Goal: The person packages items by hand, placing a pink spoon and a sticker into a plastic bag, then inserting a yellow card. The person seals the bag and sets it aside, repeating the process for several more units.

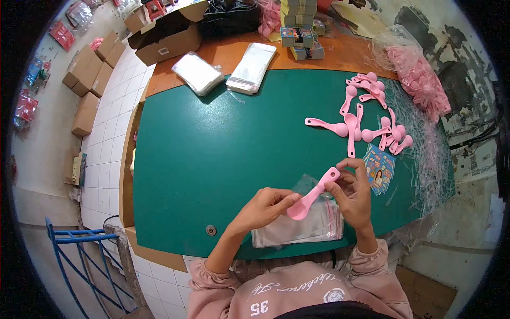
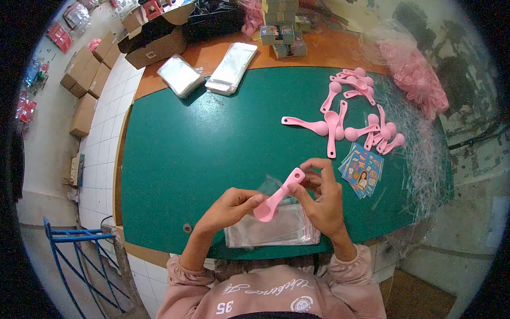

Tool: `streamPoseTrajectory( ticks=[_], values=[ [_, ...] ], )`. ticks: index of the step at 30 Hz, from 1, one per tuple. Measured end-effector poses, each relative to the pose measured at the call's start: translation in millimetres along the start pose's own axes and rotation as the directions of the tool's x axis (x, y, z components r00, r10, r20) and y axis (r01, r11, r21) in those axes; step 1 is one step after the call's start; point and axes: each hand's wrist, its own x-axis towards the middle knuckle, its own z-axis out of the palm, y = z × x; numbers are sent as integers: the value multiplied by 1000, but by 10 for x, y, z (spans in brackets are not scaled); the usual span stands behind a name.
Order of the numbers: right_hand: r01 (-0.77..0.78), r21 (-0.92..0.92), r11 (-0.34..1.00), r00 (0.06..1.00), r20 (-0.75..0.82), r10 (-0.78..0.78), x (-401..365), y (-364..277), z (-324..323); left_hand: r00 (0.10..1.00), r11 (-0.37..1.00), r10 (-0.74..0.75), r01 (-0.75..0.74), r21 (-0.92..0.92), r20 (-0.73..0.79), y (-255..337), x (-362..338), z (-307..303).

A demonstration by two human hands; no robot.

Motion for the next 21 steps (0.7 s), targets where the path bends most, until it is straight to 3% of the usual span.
streamPoseTrajectory(
  ticks=[2,4,6,10,12,14,16,17,19,21],
  values=[
    [-13,-38,999,1000,24,14,-14,-59,1,993,991,-69,79,-107,94,75,-30,-12],
    [-26,-77,997,999,41,29,-17,-76,-3,998,977,-11,22,-210,55,136,-20,40],
    [397,-264,879,882,375,-286,19,-73,-13,999,949,47,-42,-311,9,168,1,61],
    [365,-192,911,893,351,-283,-56,-96,-82,999,936,44,-35,-349,19,259,-24,26],
    [135,-463,876,990,93,-103,8,-107,-550,999,896,12,-32,-444,-48,274,-62,0],
    [-190,-736,650,953,-297,-58,60,2,-920,997,882,-12,-22,-471,-70,249,-90,-57],
    [-129,-891,435,945,-243,-219,-54,473,-1391,996,881,0,-42,-471,-88,228,-84,-99],
    [-129,-893,431,945,-243,-220,-56,459,-1432,996,880,2,-44,-474,-88,234,-73,-94],
    [-279,-784,554,941,-337,-2,-60,418,-1466,996,889,8,-47,-456,-87,249,-59,-89],
    [-345,-741,576,914,-405,28,-45,368,-1461,997,893,18,-53,-446,-81,251,-46,-83]
  ],
)
